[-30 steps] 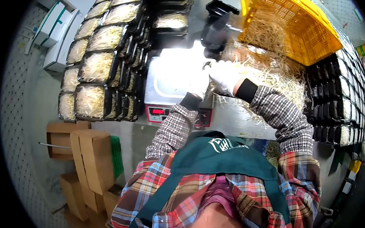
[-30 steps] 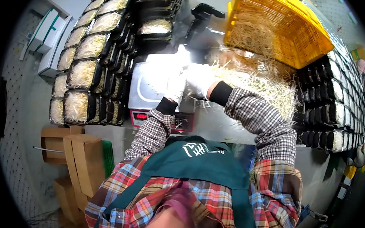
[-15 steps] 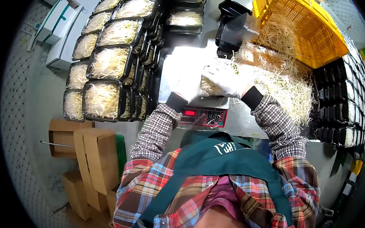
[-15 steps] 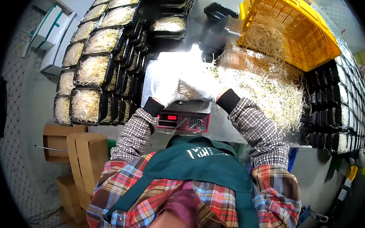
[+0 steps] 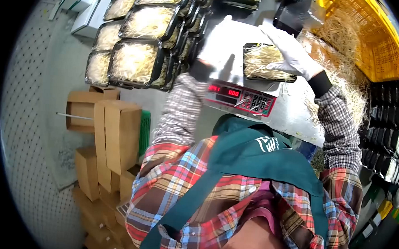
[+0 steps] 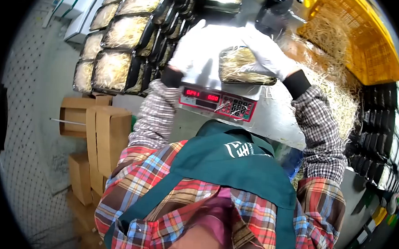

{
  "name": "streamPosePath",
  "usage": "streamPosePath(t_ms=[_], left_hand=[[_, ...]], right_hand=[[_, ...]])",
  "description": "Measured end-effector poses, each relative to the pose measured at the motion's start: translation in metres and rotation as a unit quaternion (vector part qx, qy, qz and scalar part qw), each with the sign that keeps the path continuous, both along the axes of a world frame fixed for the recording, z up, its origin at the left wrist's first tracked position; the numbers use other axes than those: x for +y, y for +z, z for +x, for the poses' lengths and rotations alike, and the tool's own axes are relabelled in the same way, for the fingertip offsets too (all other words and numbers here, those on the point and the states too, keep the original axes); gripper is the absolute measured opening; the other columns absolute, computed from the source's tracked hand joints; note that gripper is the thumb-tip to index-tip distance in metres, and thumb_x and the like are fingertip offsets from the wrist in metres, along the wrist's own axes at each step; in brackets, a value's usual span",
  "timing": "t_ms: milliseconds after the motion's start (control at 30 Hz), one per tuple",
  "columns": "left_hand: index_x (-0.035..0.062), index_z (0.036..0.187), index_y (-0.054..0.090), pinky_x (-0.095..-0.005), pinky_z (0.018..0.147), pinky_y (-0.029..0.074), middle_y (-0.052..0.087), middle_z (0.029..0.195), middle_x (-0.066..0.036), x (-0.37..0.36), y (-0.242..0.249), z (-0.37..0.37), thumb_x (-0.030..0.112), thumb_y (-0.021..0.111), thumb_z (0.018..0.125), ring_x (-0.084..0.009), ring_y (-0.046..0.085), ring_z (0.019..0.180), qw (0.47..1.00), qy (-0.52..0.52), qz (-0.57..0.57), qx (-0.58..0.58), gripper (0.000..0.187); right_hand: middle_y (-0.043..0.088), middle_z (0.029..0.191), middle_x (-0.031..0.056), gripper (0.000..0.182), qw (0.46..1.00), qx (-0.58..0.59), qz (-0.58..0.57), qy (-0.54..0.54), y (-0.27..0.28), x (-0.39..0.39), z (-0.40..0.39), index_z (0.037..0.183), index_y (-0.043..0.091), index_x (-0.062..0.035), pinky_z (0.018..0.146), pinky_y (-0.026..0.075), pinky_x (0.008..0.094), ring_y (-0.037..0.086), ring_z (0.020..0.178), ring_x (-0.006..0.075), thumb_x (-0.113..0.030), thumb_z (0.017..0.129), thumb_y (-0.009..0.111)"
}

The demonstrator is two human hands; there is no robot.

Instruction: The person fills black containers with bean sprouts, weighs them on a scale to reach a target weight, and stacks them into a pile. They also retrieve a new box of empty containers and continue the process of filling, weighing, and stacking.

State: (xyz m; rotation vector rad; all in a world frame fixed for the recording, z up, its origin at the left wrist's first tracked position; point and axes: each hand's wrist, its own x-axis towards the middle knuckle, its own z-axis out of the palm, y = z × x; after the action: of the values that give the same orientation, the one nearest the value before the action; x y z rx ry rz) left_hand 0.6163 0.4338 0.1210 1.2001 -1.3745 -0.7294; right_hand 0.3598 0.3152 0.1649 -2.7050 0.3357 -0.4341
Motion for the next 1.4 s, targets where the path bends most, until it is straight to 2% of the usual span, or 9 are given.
streamPosePath(t_ms=[100,367,467,933,1033,1100,1233,1333,1400], left_hand=[[0.0000,0.123,0.058,-0.0372,0.099,0.045,0.062,0.122,-0.015,0.003,0.069,-0.082,0.023,0.053,0.099,-0.0286,0.058,0.116,0.782,0.166,0.103,-0.592,0.034],[0.0070,0.130,0.055,-0.0467,0.100,0.041,0.053,0.128,-0.018,-0.012,-0.026,-0.139,0.023,0.053,0.095,-0.0313,0.053,0.114,0.996,0.012,0.091,-0.003,0.039],[0.0058,0.132,0.055,-0.0454,0.105,0.037,0.051,0.130,-0.018,-0.015,-0.023,-0.136,0.024,0.057,0.093,-0.0321,0.047,0.121,0.959,0.032,0.124,-0.253,0.043],[0.0026,0.126,0.058,-0.0414,0.100,0.043,0.061,0.122,-0.016,-0.010,-0.013,-0.131,0.019,0.055,0.097,-0.0311,0.056,0.113,0.893,0.079,0.057,-0.440,0.034],[0.0033,0.123,0.061,-0.0389,0.094,0.047,0.063,0.116,-0.017,-0.006,-0.004,-0.099,0.018,0.054,0.096,-0.0294,0.060,0.105,0.897,0.083,-0.012,-0.433,0.031],[0.0030,0.120,0.063,-0.0373,0.091,0.049,0.065,0.113,-0.017,-0.014,-0.032,-0.064,0.017,0.054,0.096,-0.0286,0.062,0.100,0.875,0.141,-0.057,-0.460,0.029],[-0.0001,0.129,0.056,-0.0290,0.093,0.052,0.064,0.118,-0.011,-0.023,0.010,-0.043,0.012,0.055,0.097,-0.0195,0.063,0.107,0.866,0.004,0.080,0.494,0.034],[0.0016,0.138,0.048,-0.0298,0.094,0.051,0.061,0.124,-0.012,-0.014,0.018,-0.067,0.015,0.060,0.095,-0.0207,0.062,0.110,0.925,0.042,0.027,0.378,0.047],[0.0030,0.143,0.043,-0.0359,0.095,0.051,0.056,0.133,-0.015,0.008,0.032,-0.083,0.025,0.063,0.095,-0.0249,0.059,0.117,0.976,0.076,-0.012,-0.201,0.057]], right_hand=[[0.054,0.122,0.0206,0.083,0.988,-0.032,-0.146,0.050,-0.023,0.002,0.019,0.133,0.047,-0.0030,0.096,0.044,0.0432,0.054,0.106,0.0357,-0.040,0.069,0.084],[0.066,0.108,0.0176,0.085,0.911,0.385,-0.019,-0.147,-0.007,-0.014,-0.046,0.150,0.034,-0.0086,0.094,0.047,0.0431,0.063,0.103,0.0322,-0.041,0.081,0.073],[0.068,0.101,0.0178,0.047,0.912,0.188,0.233,-0.282,0.002,0.001,-0.054,0.133,0.053,-0.0019,0.088,0.050,0.0417,0.066,0.096,0.0324,-0.035,0.102,0.041],[0.066,0.094,0.0100,0.023,0.971,0.093,-0.123,-0.181,0.051,-0.046,-0.183,0.106,0.068,-0.0050,0.081,0.050,0.0321,0.064,0.088,0.0231,-0.022,0.098,0.054],[0.065,0.094,0.0092,0.029,0.846,-0.083,0.414,-0.326,0.103,-0.028,-0.171,0.124,0.064,-0.0062,0.080,0.053,0.0300,0.064,0.083,0.0180,-0.011,0.096,0.060],[0.067,0.104,0.0079,0.034,0.931,-0.092,0.269,-0.228,0.102,-0.019,-0.158,0.129,0.061,-0.0079,0.081,0.055,0.0291,0.065,0.092,0.0166,-0.007,0.096,0.057],[0.066,0.121,0.0108,0.036,0.965,-0.100,0.219,-0.106,0.069,0.012,-0.098,0.132,0.059,-0.0106,0.090,0.054,0.0313,0.064,0.106,0.0201,-0.009,0.097,0.056],[0.065,0.122,0.0136,0.034,0.991,0.024,0.028,-0.130,0.022,0.022,-0.055,0.128,0.062,-0.0122,0.093,0.052,0.0365,0.064,0.107,0.0268,-0.018,0.094,0.060],[0.063,0.119,0.0147,0.032,0.981,0.033,-0.123,-0.146,0.003,0.024,-0.048,0.121,0.064,-0.0104,0.085,0.052,0.0404,0.062,0.098,0.0325,-0.016,0.090,0.061]])
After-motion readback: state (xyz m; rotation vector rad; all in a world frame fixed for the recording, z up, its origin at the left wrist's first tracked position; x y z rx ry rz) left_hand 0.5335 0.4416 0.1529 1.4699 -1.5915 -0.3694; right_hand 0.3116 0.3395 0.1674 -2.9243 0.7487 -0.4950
